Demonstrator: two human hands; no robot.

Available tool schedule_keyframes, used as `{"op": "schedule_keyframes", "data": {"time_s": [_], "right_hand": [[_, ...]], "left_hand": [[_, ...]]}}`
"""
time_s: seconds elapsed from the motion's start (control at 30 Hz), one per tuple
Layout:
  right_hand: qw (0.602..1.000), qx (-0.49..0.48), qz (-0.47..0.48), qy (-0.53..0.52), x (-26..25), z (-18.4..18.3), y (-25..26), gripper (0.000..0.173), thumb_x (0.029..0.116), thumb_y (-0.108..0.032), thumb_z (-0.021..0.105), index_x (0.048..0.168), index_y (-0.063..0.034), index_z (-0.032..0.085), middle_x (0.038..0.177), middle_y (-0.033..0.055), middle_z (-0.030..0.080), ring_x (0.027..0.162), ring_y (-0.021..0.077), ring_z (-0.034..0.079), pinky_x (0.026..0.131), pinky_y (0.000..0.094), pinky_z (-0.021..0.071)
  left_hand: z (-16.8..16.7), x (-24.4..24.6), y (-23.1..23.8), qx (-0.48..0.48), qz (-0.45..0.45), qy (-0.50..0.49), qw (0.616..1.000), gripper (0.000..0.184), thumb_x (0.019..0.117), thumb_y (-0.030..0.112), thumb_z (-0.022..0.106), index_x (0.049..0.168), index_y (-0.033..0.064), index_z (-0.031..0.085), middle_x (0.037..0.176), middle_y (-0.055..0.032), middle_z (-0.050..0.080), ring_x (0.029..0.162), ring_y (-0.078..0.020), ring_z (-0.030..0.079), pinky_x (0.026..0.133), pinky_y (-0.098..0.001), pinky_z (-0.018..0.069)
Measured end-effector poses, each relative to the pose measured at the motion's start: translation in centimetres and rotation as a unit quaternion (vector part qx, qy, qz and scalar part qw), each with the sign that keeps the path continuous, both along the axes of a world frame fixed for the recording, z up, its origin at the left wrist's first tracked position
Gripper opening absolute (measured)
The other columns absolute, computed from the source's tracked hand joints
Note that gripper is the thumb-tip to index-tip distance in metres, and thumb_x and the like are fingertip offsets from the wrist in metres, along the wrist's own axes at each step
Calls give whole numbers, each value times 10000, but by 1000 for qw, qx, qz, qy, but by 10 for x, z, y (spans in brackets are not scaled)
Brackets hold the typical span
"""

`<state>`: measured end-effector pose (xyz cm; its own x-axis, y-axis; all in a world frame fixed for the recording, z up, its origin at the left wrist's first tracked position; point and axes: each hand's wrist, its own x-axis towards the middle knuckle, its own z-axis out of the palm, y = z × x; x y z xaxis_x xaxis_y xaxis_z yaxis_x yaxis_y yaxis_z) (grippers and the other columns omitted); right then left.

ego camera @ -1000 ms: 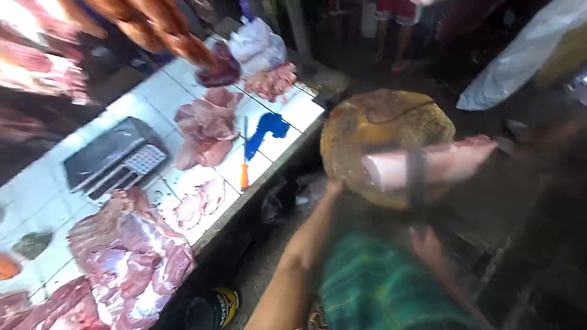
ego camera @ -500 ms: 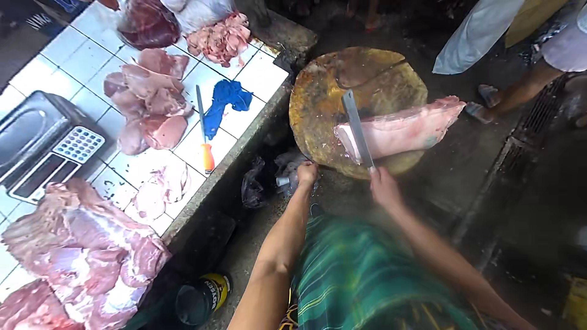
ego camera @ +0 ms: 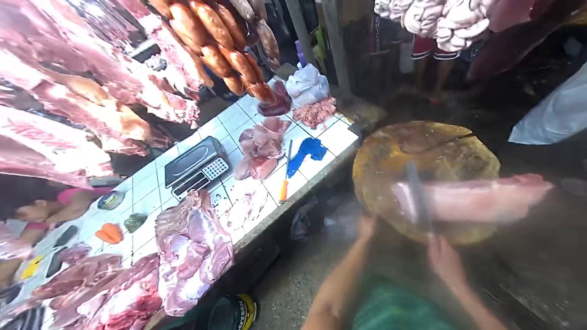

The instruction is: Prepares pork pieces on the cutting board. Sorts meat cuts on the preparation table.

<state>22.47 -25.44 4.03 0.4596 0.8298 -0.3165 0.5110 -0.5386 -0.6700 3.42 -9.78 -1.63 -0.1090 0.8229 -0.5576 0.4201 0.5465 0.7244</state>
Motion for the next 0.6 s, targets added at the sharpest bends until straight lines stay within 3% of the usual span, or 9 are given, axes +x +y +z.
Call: {"op": "schedule_keyframes", "data": {"time_s": [0.1, 0.23, 0.33, 0.4, 0.47, 0.6], "right_hand": [[1000, -9, 1, -2, -3, -3, -3, 610, 1085, -572, 321, 1274, -61, 598, 830, 191, 675, 756, 369, 690, 712, 594, 556], [999, -7, -9, 42, 2, 10, -4, 610, 1073, -590, 352, 1264, -75, 618, 818, 158, 669, 701, 323, 675, 677, 569, 567], [999, 8, -4, 47, 2, 24, 1, 601, 1083, -566, 336, 1273, -67, 610, 818, 147, 664, 692, 305, 674, 673, 550, 574], [998, 5, 4, 57, 1, 36, 7, 581, 1094, -520, 344, 1304, -40, 595, 879, 163, 676, 746, 308, 684, 724, 543, 579], [997, -14, -4, 75, 2, 35, 9, 563, 1096, -503, 358, 1299, -30, 586, 907, 173, 679, 765, 311, 692, 741, 534, 590], [998, -19, -16, 61, 6, 21, 11, 600, 1078, -580, 333, 1264, -71, 590, 859, 164, 676, 676, 307, 691, 661, 540, 608]], "left_hand": [[-23, -3, 3, -17, -48, -31, 998, 575, 1016, 440, 636, 1423, 39, 568, 1261, -231, 674, 1130, -353, 683, 986, -550, 554], [-28, -4, 4, -23, -56, -53, 997, 517, 1039, 416, 601, 1403, 51, 579, 1192, -204, 696, 1010, -312, 714, 906, -510, 590], [-8, -6, 8, -24, -70, -40, 996, 513, 1035, 409, 606, 1392, 40, 590, 1195, -196, 698, 1038, -297, 709, 925, -486, 585], [-1, -10, 8, -8, -103, -14, 995, 525, 1026, 430, 623, 1360, 25, 616, 1204, -213, 695, 1090, -323, 688, 970, -510, 554], [-11, -12, 5, 6, -119, 13, 993, 491, 1018, 450, 622, 1262, 27, 674, 1144, -209, 712, 1055, -339, 691, 950, -551, 550], [-7, -5, -1, 36, -91, 72, 993, 305, 988, 280, 624, 1158, 46, 720, 1083, -182, 737, 1021, -339, 711, 919, -582, 559]]}}
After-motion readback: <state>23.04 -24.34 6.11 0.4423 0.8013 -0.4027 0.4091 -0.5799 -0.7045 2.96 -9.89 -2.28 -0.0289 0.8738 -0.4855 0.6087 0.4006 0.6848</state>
